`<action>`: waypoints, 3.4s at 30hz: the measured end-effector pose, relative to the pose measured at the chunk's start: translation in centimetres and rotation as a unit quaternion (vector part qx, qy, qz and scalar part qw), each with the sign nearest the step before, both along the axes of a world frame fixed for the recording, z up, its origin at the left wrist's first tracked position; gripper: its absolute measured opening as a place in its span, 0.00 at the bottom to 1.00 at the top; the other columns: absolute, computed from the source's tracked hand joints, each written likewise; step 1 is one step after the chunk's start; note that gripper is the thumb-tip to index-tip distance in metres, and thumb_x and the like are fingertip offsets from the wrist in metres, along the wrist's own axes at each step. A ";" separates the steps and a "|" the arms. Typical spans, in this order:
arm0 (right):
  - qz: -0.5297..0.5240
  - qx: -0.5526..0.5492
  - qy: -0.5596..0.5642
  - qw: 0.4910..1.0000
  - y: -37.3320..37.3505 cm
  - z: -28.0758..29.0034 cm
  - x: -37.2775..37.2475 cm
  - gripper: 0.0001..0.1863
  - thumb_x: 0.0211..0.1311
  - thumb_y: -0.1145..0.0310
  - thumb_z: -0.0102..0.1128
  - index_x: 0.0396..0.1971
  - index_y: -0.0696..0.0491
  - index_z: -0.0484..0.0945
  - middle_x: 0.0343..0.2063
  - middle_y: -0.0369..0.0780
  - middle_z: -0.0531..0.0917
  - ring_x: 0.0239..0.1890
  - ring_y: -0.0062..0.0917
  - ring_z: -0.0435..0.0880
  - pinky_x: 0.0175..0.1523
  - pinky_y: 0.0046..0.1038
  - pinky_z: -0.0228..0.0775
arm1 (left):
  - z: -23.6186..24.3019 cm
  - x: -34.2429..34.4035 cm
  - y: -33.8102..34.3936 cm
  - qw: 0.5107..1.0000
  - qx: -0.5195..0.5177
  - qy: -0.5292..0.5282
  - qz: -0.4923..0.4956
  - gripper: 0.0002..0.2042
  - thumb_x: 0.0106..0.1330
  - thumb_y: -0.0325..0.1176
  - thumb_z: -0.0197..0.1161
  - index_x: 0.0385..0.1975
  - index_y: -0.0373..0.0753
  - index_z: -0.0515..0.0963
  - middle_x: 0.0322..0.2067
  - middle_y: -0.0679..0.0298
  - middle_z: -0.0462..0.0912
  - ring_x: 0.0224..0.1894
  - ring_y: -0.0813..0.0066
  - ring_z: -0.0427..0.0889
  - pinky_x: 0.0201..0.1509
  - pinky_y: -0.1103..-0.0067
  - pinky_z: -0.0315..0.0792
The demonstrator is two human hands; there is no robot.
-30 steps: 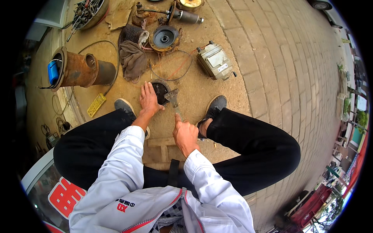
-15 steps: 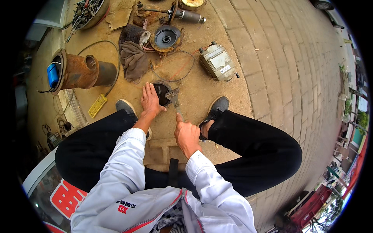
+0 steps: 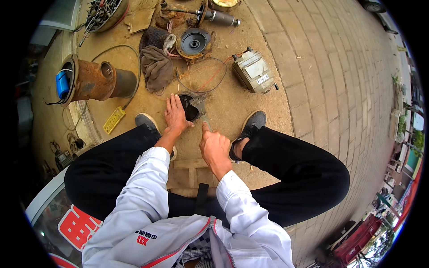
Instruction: The person sits on the ground and handles a blue cylindrical object, then uses a wrench to scrape and clean a circular metal part. The person moves a cloth aside and continues scraping the metal part with the wrench.
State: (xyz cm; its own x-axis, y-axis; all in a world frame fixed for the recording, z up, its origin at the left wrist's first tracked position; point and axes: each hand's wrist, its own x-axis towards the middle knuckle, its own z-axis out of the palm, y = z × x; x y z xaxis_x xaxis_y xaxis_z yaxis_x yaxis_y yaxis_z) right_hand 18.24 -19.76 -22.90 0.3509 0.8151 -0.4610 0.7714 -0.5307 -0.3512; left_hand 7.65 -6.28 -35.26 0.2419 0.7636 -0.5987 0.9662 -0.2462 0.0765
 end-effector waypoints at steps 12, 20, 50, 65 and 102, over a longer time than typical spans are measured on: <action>-0.010 0.015 -0.020 1.000 -2.1 -0.4 -0.6 0.23 0.61 0.70 0.52 0.57 0.53 0.78 0.24 0.54 0.83 0.26 0.49 0.86 0.31 0.46 0.76 | 0.4 0.4 0.1 1.000 -0.003 0.010 0.000 0.71 0.30 0.45 0.88 0.75 0.36 0.42 0.77 0.58 0.40 0.78 0.55 0.43 0.73 0.58 0.58; -0.017 -0.021 -0.012 1.000 -3.0 0.5 -0.9 0.23 0.63 0.70 0.52 0.58 0.52 0.78 0.26 0.54 0.84 0.28 0.49 0.86 0.33 0.47 0.77 | 1.3 0.4 -0.1 0.999 -0.015 0.009 0.038 0.71 0.33 0.50 0.86 0.74 0.33 0.40 0.76 0.53 0.42 0.77 0.52 0.44 0.75 0.58 0.53; -0.015 0.030 0.001 0.999 -0.8 -0.6 0.2 0.25 0.61 0.71 0.52 0.60 0.52 0.77 0.25 0.55 0.83 0.25 0.49 0.86 0.30 0.46 0.77 | 0.7 2.1 -1.1 0.992 -0.012 -0.001 0.123 0.69 0.37 0.50 0.85 0.74 0.30 0.39 0.76 0.51 0.41 0.76 0.51 0.45 0.75 0.59 0.53; -0.017 0.017 0.007 1.000 -0.8 -0.5 0.1 0.24 0.61 0.71 0.53 0.59 0.51 0.77 0.26 0.55 0.84 0.26 0.49 0.86 0.31 0.46 0.77 | 0.8 2.1 -1.0 0.993 -0.008 0.000 0.120 0.68 0.37 0.50 0.85 0.74 0.30 0.41 0.76 0.50 0.42 0.77 0.50 0.43 0.76 0.60 0.52; -0.102 -0.002 0.017 0.995 -0.7 2.3 2.0 0.16 0.68 0.67 0.52 0.52 0.52 0.81 0.26 0.54 0.84 0.30 0.53 0.84 0.48 0.61 0.67 | 0.8 0.8 -0.3 0.999 0.009 -0.016 -0.039 0.69 0.32 0.48 0.87 0.74 0.37 0.45 0.75 0.59 0.47 0.77 0.55 0.47 0.75 0.54 0.53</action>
